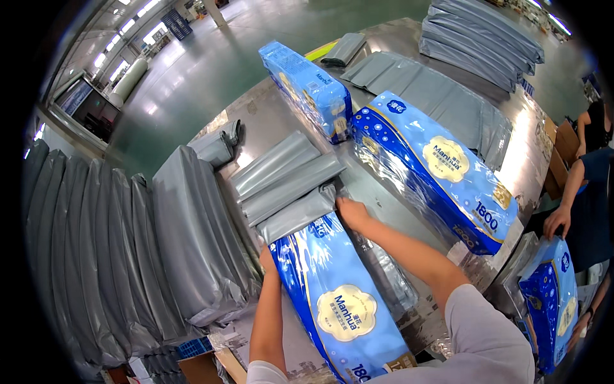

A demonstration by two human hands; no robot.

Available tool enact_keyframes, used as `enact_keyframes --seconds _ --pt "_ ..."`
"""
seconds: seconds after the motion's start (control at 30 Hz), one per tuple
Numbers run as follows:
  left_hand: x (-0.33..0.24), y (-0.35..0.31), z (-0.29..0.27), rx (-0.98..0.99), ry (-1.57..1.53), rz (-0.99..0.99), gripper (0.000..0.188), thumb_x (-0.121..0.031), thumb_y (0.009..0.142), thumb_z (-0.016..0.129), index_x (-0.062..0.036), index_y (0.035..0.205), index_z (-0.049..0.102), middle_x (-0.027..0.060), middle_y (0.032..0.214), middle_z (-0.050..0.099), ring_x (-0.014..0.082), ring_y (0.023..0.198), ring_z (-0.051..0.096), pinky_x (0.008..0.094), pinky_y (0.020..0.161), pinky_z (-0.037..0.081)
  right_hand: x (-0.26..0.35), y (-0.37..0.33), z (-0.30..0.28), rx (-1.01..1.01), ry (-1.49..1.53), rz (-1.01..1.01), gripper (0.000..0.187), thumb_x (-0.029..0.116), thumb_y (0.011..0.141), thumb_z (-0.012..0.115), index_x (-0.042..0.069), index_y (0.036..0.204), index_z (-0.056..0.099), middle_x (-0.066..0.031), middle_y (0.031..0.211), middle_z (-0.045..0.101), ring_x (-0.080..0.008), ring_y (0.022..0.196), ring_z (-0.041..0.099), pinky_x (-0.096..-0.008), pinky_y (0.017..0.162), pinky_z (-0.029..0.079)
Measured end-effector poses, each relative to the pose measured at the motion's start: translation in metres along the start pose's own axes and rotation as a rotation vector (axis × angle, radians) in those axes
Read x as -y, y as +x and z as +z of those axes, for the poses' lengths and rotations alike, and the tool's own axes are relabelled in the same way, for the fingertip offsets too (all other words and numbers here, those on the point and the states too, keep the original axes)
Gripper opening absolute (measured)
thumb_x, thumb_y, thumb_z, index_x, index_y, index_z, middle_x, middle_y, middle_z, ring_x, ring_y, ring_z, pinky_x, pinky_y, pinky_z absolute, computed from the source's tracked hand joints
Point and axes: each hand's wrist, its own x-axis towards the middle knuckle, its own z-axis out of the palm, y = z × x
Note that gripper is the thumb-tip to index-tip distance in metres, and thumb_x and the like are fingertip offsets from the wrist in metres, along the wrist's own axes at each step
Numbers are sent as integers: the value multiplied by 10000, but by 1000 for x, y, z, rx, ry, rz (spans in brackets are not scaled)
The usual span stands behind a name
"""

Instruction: The person repeatedly picks up gray-wrapped bundles and inserts them into blue and white branded packaging sleeves on a metal worktable. The person folds the sleeve ends to close the packages and stacks the finished units. A coworker performs similar packaging nearby.

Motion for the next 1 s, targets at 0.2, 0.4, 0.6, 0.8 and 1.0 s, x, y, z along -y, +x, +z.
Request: enact_keyframes --seconds 0.2,0.4,0.6,0.8,1.0 --pt "6 -25 -5 304 476 59 260 -234 795 458 -65 761 652 160 784 638 315 722 636 429 600 493 8 -33 -12 464 -371 -74 157 172 748 529 110 765 672 -85 846 656 -231 774 641 -372 582 487" --pt "-11 -174 -45 527 405 63 293 -307 792 455 -96 804 657 175 827 633 324 775 625 439 632 482 15 -182 -35 609 -181 55 173 173 747 512 98 748 668 -109 798 652 -269 753 639 -401 620 496" --pt "-12 -382 -73 761 543 119 174 -189 727 538 -72 797 645 149 803 640 303 727 634 411 595 499 13 -395 -50 724 -101 -102 177 215 709 518 93 692 645 -127 721 636 -284 670 627 -422 543 477" --pt "-18 -480 -111 894 479 207 270 -276 749 535 -50 856 637 176 843 629 317 794 614 411 677 477 20 -471 -84 1125 -39 -281 244 236 721 499 68 816 647 -144 807 637 -311 757 618 -446 648 479" --pt "37 -372 -73 1009 199 196 393 -379 790 519 -24 921 627 208 874 617 337 861 589 409 767 451 37 -361 -76 1138 -94 -237 222 246 653 596 54 739 667 -153 771 643 -297 704 620 -447 618 468"
